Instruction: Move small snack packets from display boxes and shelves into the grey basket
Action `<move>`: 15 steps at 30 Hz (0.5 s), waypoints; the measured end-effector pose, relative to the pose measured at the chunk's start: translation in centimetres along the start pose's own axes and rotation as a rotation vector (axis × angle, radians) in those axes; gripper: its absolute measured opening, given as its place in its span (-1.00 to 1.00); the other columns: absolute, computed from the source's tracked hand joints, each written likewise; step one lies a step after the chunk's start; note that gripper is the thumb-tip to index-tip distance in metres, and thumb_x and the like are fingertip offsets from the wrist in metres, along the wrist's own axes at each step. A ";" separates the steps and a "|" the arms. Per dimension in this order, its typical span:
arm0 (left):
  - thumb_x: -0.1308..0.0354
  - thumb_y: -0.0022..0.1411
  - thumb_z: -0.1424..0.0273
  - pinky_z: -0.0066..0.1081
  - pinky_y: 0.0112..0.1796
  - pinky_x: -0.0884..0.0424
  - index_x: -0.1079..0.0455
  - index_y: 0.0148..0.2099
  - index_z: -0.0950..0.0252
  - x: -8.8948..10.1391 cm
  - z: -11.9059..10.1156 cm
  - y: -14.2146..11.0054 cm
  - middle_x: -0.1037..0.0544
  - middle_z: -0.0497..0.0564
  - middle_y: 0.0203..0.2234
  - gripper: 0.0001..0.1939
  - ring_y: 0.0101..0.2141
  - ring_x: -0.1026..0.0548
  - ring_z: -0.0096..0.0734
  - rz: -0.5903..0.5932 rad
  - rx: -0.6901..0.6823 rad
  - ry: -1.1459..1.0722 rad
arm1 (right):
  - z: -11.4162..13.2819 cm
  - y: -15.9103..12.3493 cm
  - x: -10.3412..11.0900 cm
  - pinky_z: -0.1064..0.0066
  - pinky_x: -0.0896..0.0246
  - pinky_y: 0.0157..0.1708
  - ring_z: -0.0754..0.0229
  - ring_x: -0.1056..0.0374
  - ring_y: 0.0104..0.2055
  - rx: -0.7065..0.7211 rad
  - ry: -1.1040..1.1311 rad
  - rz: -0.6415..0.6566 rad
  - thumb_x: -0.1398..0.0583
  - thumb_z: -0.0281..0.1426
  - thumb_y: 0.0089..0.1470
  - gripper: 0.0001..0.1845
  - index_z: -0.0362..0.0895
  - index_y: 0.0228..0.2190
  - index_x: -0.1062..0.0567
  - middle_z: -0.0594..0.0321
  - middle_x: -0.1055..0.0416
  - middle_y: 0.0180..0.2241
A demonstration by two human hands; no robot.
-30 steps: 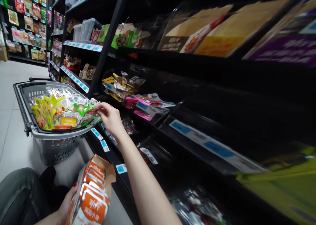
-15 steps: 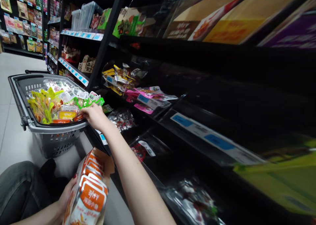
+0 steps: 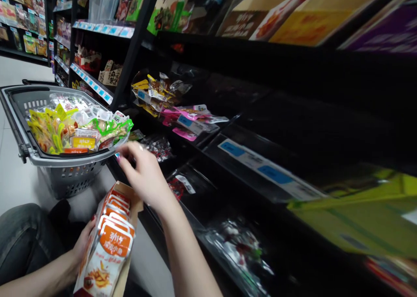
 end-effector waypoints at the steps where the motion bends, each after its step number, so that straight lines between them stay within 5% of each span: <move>1: 0.05 0.14 0.13 -0.20 0.05 -0.09 -0.34 -0.04 0.53 0.0 0.0 0.0 -0.53 0.21 -0.20 -0.44 -0.10 -0.43 -0.09 -0.008 -0.002 0.004 | 0.1 -2.1 -0.5 0.34 -0.14 -0.33 0.19 -0.26 -0.36 -0.044 0.053 0.105 -0.05 -0.40 0.05 -0.88 -0.09 -0.42 -0.39 0.25 -0.38 -0.41; 4: 0.05 0.14 0.13 -0.16 0.03 -0.10 -0.35 -0.05 0.55 -0.1 0.0 -0.1 -0.55 0.22 -0.27 -0.44 -0.10 -0.42 -0.05 -0.033 0.008 0.015 | -0.6 -8.5 -2.3 0.28 -0.14 -0.29 0.12 -0.24 -0.29 -0.184 0.022 0.350 -0.14 -0.32 -0.01 -0.92 -0.06 -0.46 -0.40 0.23 -0.37 -0.38; 6: 0.05 0.15 0.13 -0.17 0.04 -0.10 -0.33 -0.03 0.54 -0.1 -0.1 -0.2 -0.55 0.21 -0.25 -0.44 -0.09 -0.41 -0.06 -0.037 0.003 0.012 | -1.9 -11.6 -3.4 0.16 -0.09 -0.18 0.00 -0.17 -0.15 -0.285 -0.052 0.396 -0.23 -0.30 -0.12 -0.83 -0.01 -0.38 -0.41 0.19 -0.34 -0.22; 10: 0.06 0.15 0.14 -0.17 0.03 -0.11 -0.32 -0.02 0.53 -0.1 0.0 -0.5 -0.51 0.22 -0.18 -0.44 -0.11 -0.42 -0.07 -0.018 0.020 0.019 | -4.2 -14.8 -5.1 0.11 -0.05 -0.16 -0.02 -0.12 -0.14 -0.456 -0.021 0.380 -0.27 -0.34 -0.17 -0.68 0.03 -0.28 -0.38 0.19 -0.29 -0.17; 15: 0.06 0.14 0.12 -0.14 0.02 -0.12 -0.32 -0.01 0.55 0.4 0.4 -0.9 -0.52 0.25 -0.20 -0.41 -0.12 -0.43 -0.04 -0.035 0.065 0.050 | -4.5 -15.9 -5.4 0.30 -0.08 -0.24 0.14 -0.18 -0.27 -0.453 0.338 0.290 -0.18 -0.35 -0.03 -0.92 -0.08 -0.48 -0.38 0.25 -0.28 -0.37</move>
Point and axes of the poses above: each hand's wrist, its own y-axis towards the middle knuckle, its own x-axis out of the back of the hand, z = x × y, the point moved 8 cm from there along y, towards the middle knuckle
